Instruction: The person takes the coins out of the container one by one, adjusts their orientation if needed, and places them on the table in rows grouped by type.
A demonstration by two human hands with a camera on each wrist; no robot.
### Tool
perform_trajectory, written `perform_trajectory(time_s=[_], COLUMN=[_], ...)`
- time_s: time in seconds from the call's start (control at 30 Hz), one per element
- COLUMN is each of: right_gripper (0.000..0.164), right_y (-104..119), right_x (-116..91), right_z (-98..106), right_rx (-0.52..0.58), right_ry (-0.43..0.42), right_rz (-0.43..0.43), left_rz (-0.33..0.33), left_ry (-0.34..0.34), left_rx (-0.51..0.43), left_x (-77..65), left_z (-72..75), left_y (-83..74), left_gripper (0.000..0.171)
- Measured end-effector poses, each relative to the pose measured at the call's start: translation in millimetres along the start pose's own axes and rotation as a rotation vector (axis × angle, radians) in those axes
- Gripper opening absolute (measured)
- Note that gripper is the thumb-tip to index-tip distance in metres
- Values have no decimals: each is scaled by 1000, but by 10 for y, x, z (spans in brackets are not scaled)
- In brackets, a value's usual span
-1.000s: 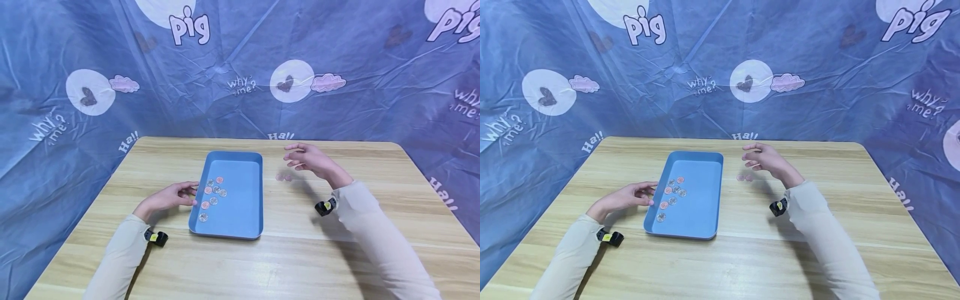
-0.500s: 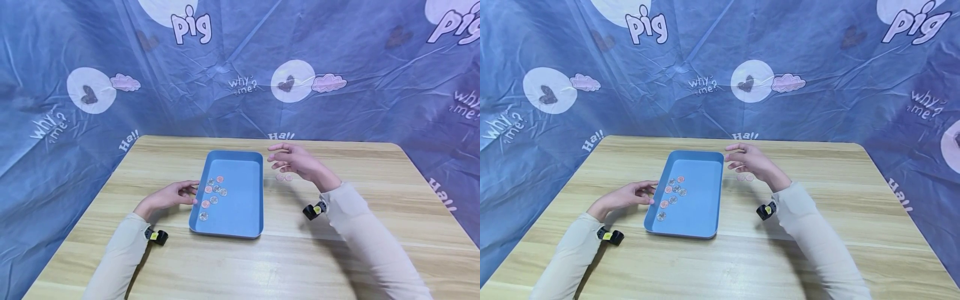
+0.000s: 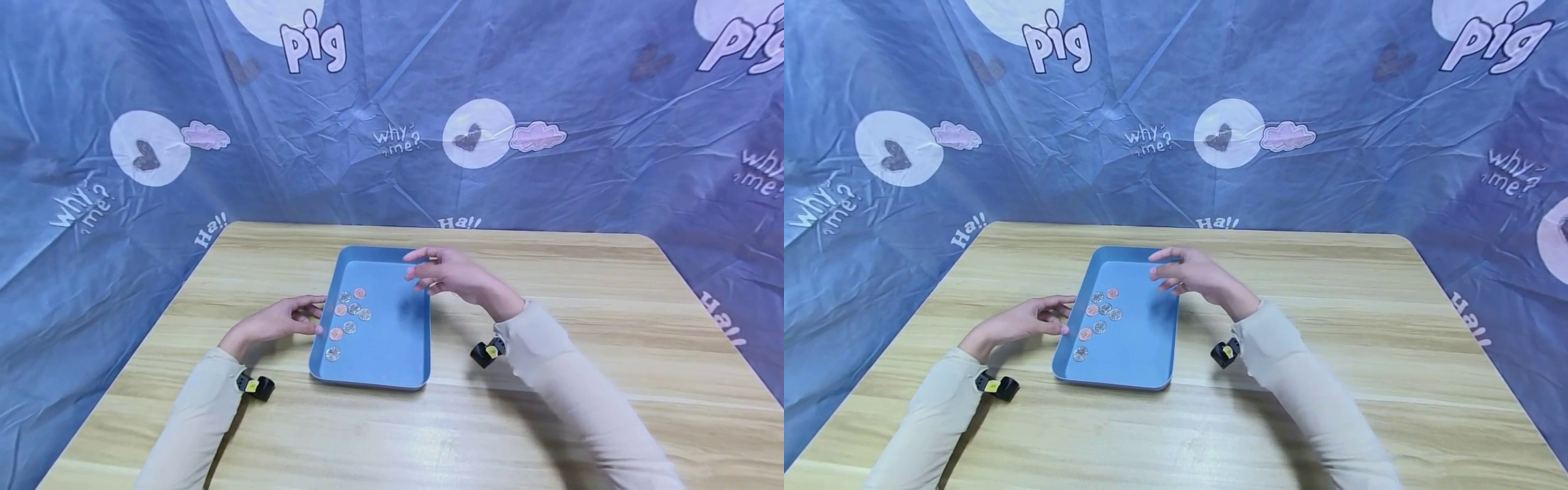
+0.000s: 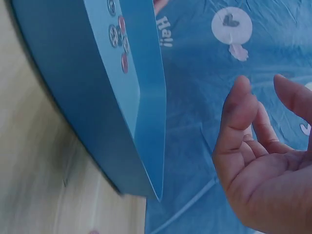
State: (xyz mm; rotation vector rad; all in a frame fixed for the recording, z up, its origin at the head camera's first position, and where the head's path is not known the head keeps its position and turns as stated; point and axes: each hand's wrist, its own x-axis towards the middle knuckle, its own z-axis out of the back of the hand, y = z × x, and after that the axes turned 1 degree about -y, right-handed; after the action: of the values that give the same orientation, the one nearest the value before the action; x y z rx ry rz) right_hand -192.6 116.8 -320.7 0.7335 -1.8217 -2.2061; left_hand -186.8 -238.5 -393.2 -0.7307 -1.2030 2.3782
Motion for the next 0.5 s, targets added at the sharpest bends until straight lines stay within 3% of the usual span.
perform_trajectory(time_s=[0.5], right_gripper=[43], right_y=[-183], right_x=[246], right_z=[-433], right_rx=[-86], right_ry=[63], right_rz=[-50], left_rz=[-26], left_ry=[8], left_rx=[2], left_x=[-17], left_z=[-5], left_y=[-8], left_gripper=[77])
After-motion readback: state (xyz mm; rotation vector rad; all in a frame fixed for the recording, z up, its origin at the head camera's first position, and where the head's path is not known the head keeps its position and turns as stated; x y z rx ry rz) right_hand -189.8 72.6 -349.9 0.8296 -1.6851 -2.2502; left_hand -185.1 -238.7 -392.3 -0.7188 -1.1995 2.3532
